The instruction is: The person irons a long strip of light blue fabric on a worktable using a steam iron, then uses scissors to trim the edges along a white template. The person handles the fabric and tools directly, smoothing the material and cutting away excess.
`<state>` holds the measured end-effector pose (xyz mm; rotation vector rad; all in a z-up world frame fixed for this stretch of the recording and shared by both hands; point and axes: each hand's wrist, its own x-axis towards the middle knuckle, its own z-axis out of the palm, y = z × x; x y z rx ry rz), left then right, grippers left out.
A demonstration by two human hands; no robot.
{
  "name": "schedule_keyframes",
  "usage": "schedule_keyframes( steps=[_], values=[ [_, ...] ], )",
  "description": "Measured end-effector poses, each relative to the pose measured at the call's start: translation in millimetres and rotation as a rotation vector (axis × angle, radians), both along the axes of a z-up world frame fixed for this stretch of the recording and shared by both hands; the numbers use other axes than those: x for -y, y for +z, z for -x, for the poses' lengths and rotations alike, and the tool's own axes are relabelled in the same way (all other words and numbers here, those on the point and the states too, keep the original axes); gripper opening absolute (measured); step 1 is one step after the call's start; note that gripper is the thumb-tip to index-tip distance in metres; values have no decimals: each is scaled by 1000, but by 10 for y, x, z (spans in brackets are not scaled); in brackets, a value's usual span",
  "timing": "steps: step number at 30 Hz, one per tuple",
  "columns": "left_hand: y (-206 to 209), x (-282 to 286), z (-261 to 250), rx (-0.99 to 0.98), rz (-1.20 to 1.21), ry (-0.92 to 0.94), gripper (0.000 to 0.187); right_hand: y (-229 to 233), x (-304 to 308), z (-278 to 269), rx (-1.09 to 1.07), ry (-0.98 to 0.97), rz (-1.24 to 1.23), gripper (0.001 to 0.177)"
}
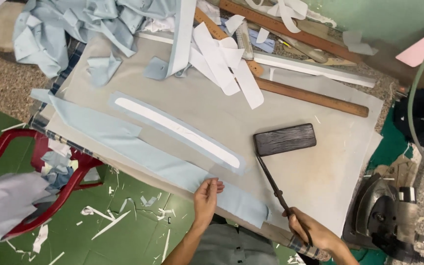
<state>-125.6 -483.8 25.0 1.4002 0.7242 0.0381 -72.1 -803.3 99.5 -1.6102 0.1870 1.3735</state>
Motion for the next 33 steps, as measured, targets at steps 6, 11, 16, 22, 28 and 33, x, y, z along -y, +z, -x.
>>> schedule_keyframes(
  steps=[6, 11, 16, 22, 28, 33],
  values=[
    [144, 307, 82, -151, 305, 326, 37, 453, -91, -98, -142, 410, 315, 62],
    [461, 556, -286, -340, 629, 311, 70, -170, -171, -192, -48, 268, -151, 76],
    [263, 517, -707, -272, 670, 488, 66, -14, -135, -201, -110, 227, -258, 76],
    [-78, 587, -732, -254, 567, 534, 35, 80, 348, 210, -227, 146, -123, 78],
    [-143, 978, -258, -363, 546, 541, 25, -486, 771, 658, -293, 227, -166, 101],
    [-91, 1106, -136, -397, 524, 540, 31, -475, 342, 824, -381, 125, -289, 104]
  ],
)
